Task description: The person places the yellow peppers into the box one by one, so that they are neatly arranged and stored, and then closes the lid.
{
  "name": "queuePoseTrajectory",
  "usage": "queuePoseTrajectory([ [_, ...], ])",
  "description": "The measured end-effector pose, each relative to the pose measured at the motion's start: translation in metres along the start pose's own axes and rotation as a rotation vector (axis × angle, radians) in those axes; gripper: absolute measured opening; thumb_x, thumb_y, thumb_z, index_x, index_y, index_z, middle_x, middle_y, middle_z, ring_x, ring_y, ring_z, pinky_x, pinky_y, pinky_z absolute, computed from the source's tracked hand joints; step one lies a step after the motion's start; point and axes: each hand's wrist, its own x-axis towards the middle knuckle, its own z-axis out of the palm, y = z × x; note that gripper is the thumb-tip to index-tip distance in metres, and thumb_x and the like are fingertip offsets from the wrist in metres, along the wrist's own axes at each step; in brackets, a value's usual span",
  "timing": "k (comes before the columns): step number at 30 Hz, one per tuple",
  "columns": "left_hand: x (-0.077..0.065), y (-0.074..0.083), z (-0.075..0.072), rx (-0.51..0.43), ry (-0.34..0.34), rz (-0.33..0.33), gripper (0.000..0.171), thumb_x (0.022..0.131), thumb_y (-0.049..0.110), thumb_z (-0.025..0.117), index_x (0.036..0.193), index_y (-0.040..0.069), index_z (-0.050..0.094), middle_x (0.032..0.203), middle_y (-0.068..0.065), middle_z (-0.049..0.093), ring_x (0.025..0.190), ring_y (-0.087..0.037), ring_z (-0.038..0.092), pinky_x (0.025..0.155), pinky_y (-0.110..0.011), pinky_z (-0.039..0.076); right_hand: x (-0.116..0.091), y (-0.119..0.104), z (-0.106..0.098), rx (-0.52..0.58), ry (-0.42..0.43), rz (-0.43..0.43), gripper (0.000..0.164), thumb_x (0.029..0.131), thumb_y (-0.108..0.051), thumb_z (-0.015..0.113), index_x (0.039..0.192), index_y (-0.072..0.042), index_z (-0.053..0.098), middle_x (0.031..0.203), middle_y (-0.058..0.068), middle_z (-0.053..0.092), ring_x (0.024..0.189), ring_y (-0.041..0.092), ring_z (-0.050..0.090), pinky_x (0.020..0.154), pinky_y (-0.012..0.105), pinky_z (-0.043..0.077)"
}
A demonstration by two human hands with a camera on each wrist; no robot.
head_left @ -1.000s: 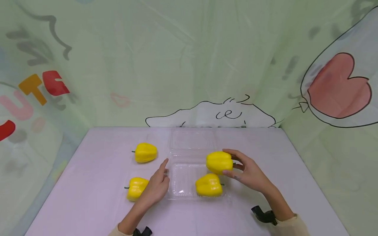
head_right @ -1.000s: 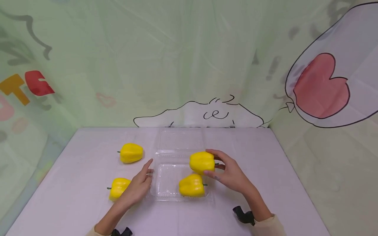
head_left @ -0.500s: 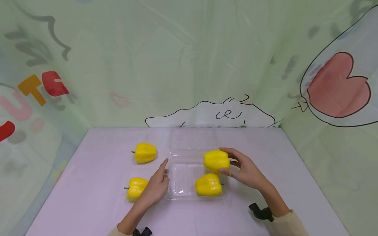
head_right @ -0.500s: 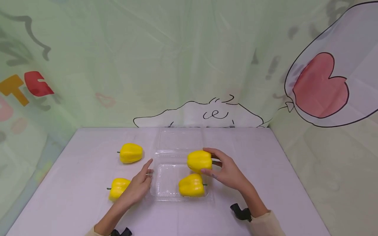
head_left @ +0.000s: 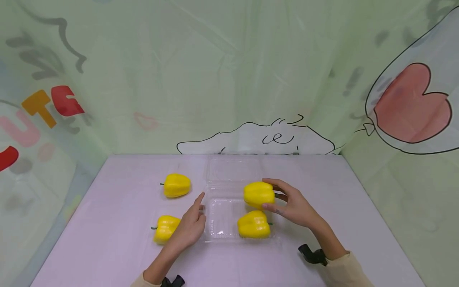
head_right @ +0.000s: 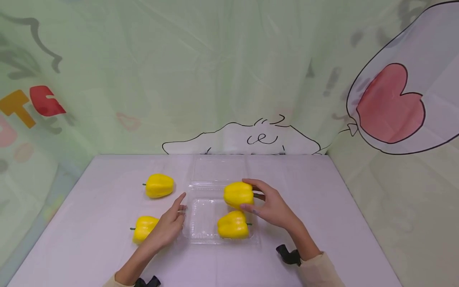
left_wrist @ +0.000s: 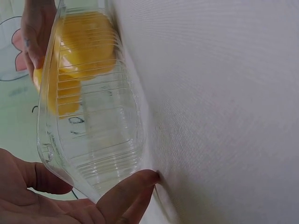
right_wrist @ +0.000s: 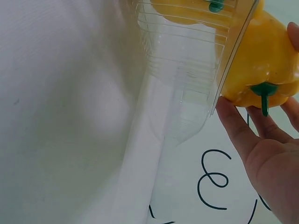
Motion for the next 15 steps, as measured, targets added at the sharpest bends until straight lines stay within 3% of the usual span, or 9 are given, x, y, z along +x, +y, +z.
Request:
queuePoseTrajectory([
  [15,0.0006,-0.0002,-0.0005,0.004,-0.007,0.004,0.066,0.105,0.010,0.041,0.169,0.010,0.024,0.154,-0.025,0.052,0.130,-0.038,0.059,0.114,-0.067,0.047,0.0051,-0.0006,0.0055,0.013,-0.022,-0.012,0.072,0.089,-0.021,0.086,0.152,-0.007,0.053,0.153,0.017,0.059,0.135,0.039,0.061,0.113,0.055,0.052],
])
